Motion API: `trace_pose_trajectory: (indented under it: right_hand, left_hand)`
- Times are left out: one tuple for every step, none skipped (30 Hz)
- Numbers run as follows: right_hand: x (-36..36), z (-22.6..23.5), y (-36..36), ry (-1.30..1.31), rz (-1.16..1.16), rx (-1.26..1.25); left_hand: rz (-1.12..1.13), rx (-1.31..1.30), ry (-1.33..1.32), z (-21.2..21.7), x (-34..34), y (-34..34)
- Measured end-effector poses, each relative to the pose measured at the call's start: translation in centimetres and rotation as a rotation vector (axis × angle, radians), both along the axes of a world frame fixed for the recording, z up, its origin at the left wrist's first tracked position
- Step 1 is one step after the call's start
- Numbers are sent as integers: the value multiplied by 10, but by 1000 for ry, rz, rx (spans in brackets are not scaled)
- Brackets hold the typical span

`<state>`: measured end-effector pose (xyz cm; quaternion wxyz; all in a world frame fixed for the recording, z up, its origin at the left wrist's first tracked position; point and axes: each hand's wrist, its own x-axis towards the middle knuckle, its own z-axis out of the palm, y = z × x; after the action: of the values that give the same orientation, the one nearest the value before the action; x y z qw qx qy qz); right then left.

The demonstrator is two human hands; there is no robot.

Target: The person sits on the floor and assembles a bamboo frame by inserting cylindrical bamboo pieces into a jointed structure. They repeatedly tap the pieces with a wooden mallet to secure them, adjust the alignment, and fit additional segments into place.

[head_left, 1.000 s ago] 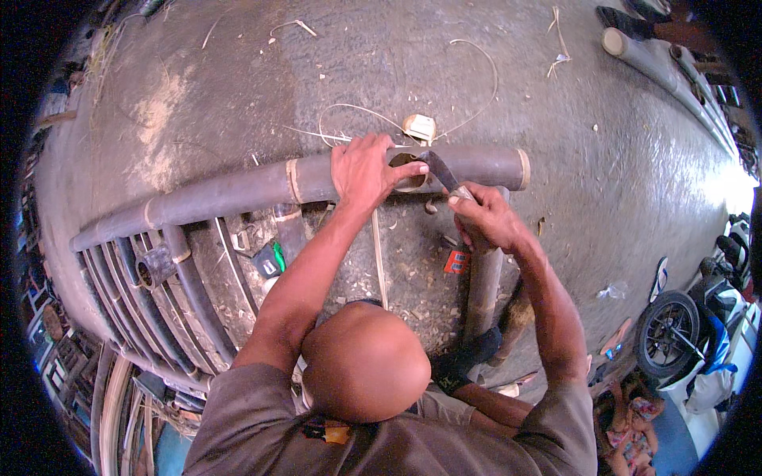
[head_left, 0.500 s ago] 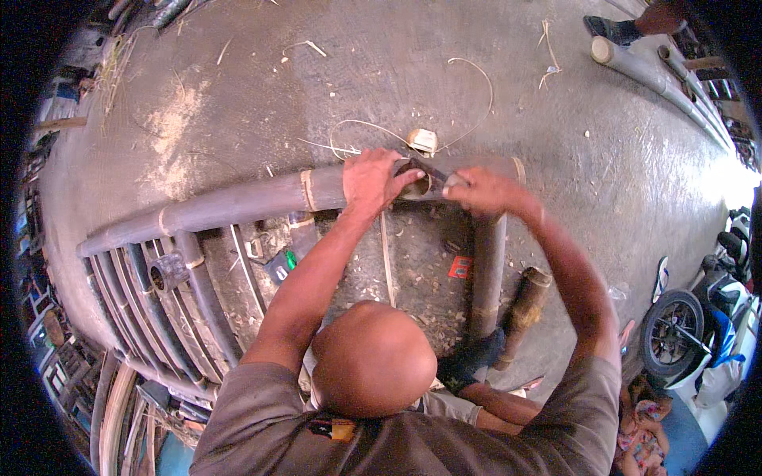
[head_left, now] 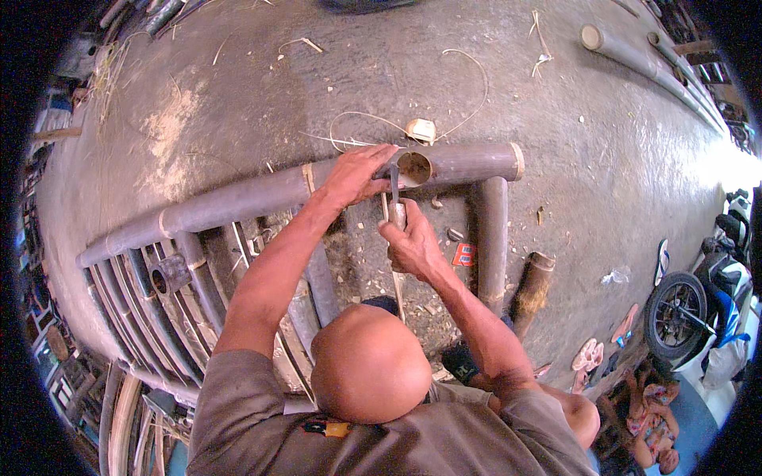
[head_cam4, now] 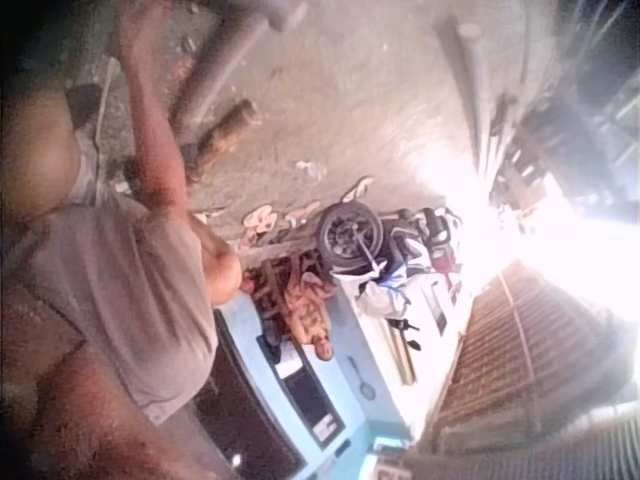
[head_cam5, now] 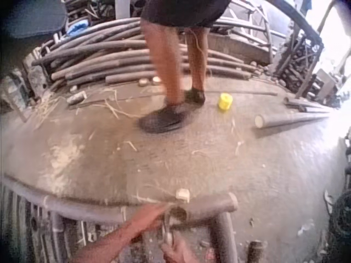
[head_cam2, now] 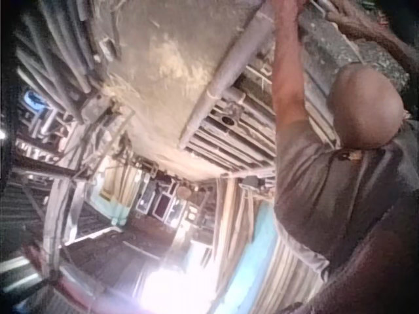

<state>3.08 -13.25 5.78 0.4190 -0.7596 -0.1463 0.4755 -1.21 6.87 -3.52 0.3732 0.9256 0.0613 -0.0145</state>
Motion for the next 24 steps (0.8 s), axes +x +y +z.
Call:
trace_pose_trajectory:
  right_hand:
    - [-5, -9, 2, -57, -48, 38]
    - [-9, -16, 5, 5, -118, 25]
    - [-14, -19, 11, 70, -179, 16]
    - [-20, -24, 18, 115, -268, 68]
    - [-26, -30, 25, 158, -358, 122]
    - [-31, -37, 31, 198, -452, 174]
    - [-33, -30, 43, 226, -512, 203]
    - [-32, -22, 49, 291, -573, 206]
    - [-28, -6, 58, 353, -637, 207]
    - [-27, -6, 63, 395, -709, 264]
    - [-27, -8, 70, 436, -781, 320]
    - [-26, -10, 78, 480, -850, 378]
    - [-22, -12, 87, 513, -876, 478]
    - [-17, -14, 97, 544, -902, 578]
    - [-12, -15, 109, 583, -919, 677]
    - [-6, -9, 121, 618, -939, 776]
    - [2, -2, 136, 759, -1177, 625]
    - [1, -2, 133, 768, -1162, 641]
    - [-2, -1, 127, 778, -1146, 657]
    - [-7, 1, 121, 789, -1127, 672]
    - [-11, 1, 105, 786, -1230, 636]
    - [-24, 2, 84, 687, -1154, 549]
    - [-41, -2, 60, 609, -1055, 458]
    - [-52, -9, 37, 526, -967, 362]
  left_hand:
    - [-4, -10, 27, 6, 3, 0]
    - [-7, -19, 54, 10, 5, -1]
    - [8, -22, 54, 9, 4, 0]
    - [19, -22, 49, 9, 5, 0]
    - [31, -21, 45, 10, 4, -1]
    - [52, -45, 37, 9, 6, -2]
    - [82, -65, 31, 9, 5, -2]
    - [111, -86, 26, 9, 4, -2]
    - [139, -94, 29, 9, 4, -3]
    - [160, -101, 29, 10, 6, -5]
    - [179, -108, 29, 10, 8, -7]
    - [188, -76, -10, 7, 7, -8]
    - [198, -42, -51, -1, 5, -8]
    - [207, -9, -92, -10, 4, -9]
    - [254, -119, -226, -22, -1, -13]
    - [280, -224, -367, -33, -4, -17]
    - [320, -548, -390, -44, -6, -19]
    - [358, -555, -322, -48, -4, -19]
    - [399, -561, -249, -51, -4, -19]
    - [439, -565, -173, -53, -7, -19]
    - [358, -305, -89, -23, 8, -18]
    - [282, -36, -9, 3, 18, -17]
    - [298, 38, 83, 13, 18, -18]
    - [289, 55, 92, 20, 18, -21]
